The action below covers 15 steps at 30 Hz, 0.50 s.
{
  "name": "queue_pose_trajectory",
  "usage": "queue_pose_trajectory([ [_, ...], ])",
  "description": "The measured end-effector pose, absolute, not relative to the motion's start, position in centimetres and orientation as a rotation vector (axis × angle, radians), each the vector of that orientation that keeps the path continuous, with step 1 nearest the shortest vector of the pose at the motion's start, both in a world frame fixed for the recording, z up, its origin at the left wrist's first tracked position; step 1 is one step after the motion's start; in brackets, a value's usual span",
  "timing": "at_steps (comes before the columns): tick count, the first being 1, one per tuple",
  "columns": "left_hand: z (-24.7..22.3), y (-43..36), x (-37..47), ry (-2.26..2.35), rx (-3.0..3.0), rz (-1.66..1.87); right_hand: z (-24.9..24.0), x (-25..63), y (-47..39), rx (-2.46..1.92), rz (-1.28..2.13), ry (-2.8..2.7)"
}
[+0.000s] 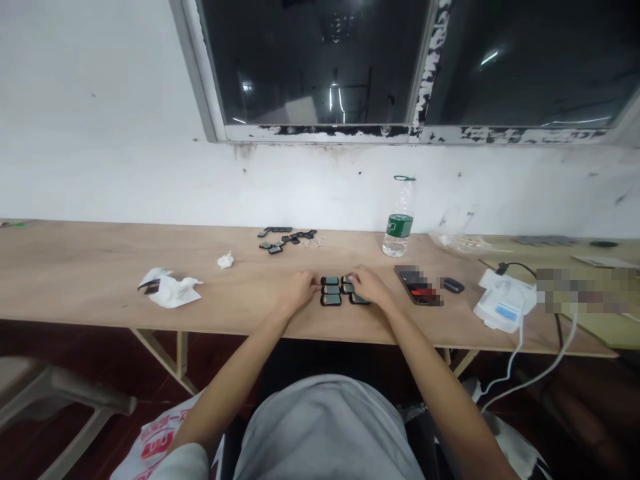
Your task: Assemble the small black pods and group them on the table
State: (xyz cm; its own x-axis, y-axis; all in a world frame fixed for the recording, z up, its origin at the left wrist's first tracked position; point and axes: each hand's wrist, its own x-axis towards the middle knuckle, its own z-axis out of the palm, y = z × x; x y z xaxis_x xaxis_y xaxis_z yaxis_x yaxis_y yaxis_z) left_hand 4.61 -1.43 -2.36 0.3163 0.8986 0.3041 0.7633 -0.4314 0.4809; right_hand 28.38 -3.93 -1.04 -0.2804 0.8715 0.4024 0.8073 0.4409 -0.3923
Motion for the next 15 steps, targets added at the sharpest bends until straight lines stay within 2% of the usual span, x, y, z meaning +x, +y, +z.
queue_pose_trajectory([
  [7, -2.5, -1.5, 4.7, 1.5, 2.412, 0.739, 0.8, 25.1, -1.4, -1.639, 0.157, -2.343],
  [12, -3.1, -1.2, 4.6, 1.513, 2.413, 0.715, 0.5, 24.9, 0.7, -1.553, 0.451, -2.41],
  [15, -3.3, -1.3, 4.6, 1.597, 2.411, 0.676, -0.1, 25.2, 1.4, -1.51, 0.475, -2.329],
])
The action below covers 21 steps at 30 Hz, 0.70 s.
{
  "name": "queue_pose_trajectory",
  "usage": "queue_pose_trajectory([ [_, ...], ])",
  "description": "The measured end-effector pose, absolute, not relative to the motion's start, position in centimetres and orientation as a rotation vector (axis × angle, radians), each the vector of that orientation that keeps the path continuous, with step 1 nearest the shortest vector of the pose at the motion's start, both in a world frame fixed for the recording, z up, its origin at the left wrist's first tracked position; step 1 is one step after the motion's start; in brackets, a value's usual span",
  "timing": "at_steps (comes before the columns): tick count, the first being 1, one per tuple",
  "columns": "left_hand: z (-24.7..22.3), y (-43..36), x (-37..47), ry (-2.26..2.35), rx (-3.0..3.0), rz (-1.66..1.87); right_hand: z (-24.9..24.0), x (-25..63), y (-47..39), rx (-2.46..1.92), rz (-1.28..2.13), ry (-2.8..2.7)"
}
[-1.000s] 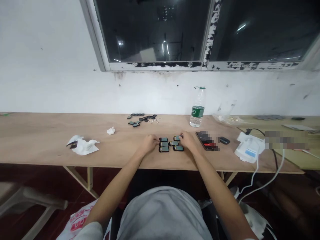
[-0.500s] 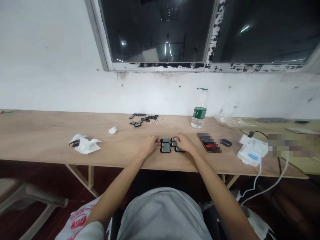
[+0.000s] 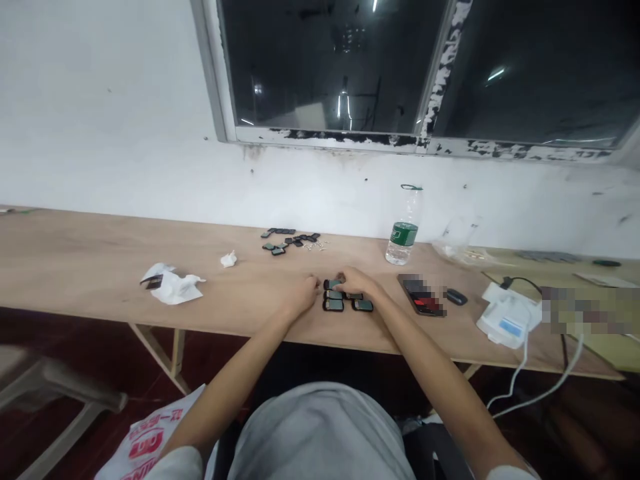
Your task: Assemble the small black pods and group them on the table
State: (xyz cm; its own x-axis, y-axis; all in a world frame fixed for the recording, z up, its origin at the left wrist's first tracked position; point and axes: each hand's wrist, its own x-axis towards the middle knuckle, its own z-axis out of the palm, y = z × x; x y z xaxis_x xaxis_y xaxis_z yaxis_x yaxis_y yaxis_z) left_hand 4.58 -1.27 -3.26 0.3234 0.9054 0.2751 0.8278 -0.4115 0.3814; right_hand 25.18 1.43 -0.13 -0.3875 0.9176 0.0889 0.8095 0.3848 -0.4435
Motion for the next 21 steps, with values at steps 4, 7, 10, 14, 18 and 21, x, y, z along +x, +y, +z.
queue_pose_trajectory([
  [4, -3.5, -1.3, 4.6, 1.551, 2.422, 0.708, -0.3, 25.3, 1.4, -1.395, 0.56, -2.152],
  [7, -3.8, -1.1, 4.5, 1.472, 2.423, 0.745, 0.5, 25.4, 0.6, -1.281, 0.596, -2.044],
  [10, -4.1, -0.9, 4.4, 1.473, 2.407, 0.816, 1.6, 25.8, -0.9, -1.195, 0.529, -1.993],
  [14, -3.7, -1.2, 4.6, 1.406, 2.341, 0.947, 2.1, 26.6, -3.0, -1.219, 0.543, -1.895],
  [18, -2.4, -2.2, 5.5, 1.087, 2.27, 1.172, 1.8, 27.2, -4.5, -1.252, 0.754, -1.77],
  [21, -1.4, -3.0, 6.1, 0.967, 2.26, 1.214, 1.7, 27.4, -5.0, -1.187, 0.821, -1.692],
])
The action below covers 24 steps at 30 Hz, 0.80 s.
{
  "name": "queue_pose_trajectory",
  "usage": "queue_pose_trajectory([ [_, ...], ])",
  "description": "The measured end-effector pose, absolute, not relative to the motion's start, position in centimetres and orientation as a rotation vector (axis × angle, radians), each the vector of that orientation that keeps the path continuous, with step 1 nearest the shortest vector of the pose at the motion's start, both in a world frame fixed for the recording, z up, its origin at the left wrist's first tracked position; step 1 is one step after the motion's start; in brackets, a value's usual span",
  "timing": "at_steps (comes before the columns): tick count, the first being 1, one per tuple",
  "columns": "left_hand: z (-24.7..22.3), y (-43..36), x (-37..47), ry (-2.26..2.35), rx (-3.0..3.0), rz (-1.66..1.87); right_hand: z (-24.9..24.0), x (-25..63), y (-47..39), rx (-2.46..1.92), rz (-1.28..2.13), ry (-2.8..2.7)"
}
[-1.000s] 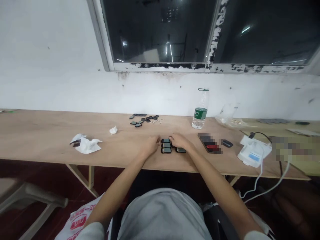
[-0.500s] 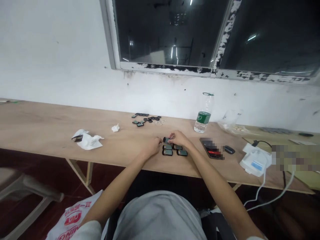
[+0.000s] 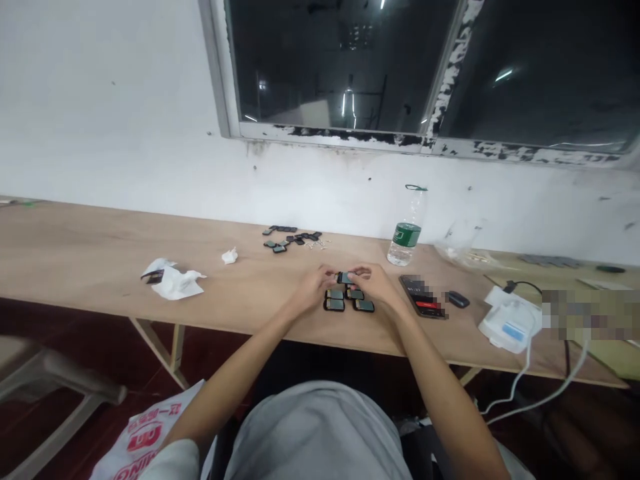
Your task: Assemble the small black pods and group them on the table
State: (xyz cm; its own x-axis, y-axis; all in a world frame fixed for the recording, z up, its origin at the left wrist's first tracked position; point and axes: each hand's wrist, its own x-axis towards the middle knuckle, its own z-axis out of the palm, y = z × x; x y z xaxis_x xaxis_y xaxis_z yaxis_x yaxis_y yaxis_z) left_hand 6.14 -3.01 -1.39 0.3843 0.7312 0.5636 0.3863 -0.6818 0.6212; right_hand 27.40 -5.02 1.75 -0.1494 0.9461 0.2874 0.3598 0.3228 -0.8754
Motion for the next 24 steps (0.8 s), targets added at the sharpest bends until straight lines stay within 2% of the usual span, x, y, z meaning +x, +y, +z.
queue_pose_trajectory([
  [10, 0.3, -4.6, 6.2, 0.911, 2.18, 1.275, 1.4, 26.9, -5.7, -1.06, 0.954, -1.535],
  [15, 0.0, -4.4, 6.4, 0.914, 2.037, 1.279, 1.5, 26.9, -6.3, -1.041, 1.049, -1.517],
  [24, -1.3, -2.1, 5.8, 0.88, 1.753, 1.136, 0.7, 26.4, -5.8, -0.98, 1.002, -1.673],
])
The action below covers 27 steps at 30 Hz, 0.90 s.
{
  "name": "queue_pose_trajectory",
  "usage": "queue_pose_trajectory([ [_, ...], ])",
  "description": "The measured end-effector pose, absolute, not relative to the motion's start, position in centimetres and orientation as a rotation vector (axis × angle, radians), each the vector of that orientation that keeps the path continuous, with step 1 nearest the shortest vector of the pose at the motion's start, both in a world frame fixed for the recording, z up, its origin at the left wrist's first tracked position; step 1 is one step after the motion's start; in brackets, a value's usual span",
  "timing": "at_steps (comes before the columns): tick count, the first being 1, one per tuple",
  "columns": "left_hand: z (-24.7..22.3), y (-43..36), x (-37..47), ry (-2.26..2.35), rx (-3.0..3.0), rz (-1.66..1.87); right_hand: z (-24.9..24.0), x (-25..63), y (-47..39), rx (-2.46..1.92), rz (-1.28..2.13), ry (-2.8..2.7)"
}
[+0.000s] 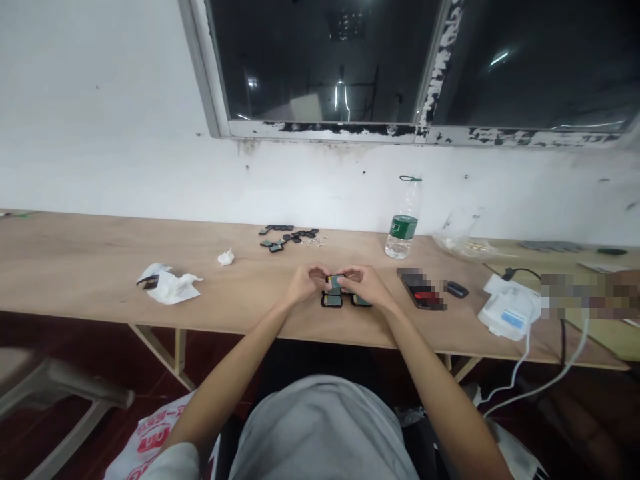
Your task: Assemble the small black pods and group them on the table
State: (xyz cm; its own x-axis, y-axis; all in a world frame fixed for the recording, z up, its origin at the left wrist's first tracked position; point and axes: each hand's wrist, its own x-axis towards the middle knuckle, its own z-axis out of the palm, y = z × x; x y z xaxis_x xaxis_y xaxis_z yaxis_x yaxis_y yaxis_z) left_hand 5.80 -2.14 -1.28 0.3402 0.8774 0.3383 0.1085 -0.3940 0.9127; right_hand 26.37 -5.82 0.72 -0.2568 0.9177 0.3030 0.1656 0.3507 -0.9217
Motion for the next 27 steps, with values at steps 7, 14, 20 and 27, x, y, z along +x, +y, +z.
queue_pose_trajectory([
  [7, -1.0, -2.8, 6.1, 0.928, 2.18, 1.225, -0.8, 25.5, -4.4, -1.051, 0.846, -1.611],
  [14, -1.8, -2.2, 5.3, 1.327, 2.298, 1.013, -0.2, 26.4, -4.7, -1.245, 0.437, -1.78],
  [20, -2.2, -1.6, 4.4, 1.437, 2.347, 0.897, 1.0, 28.8, -5.4, -1.312, 0.375, -1.854],
  [27, -3.0, -1.7, 4.9, 1.177, 2.448, 0.854, 1.7, 31.0, -5.6, -1.441, 0.354, -1.937],
])
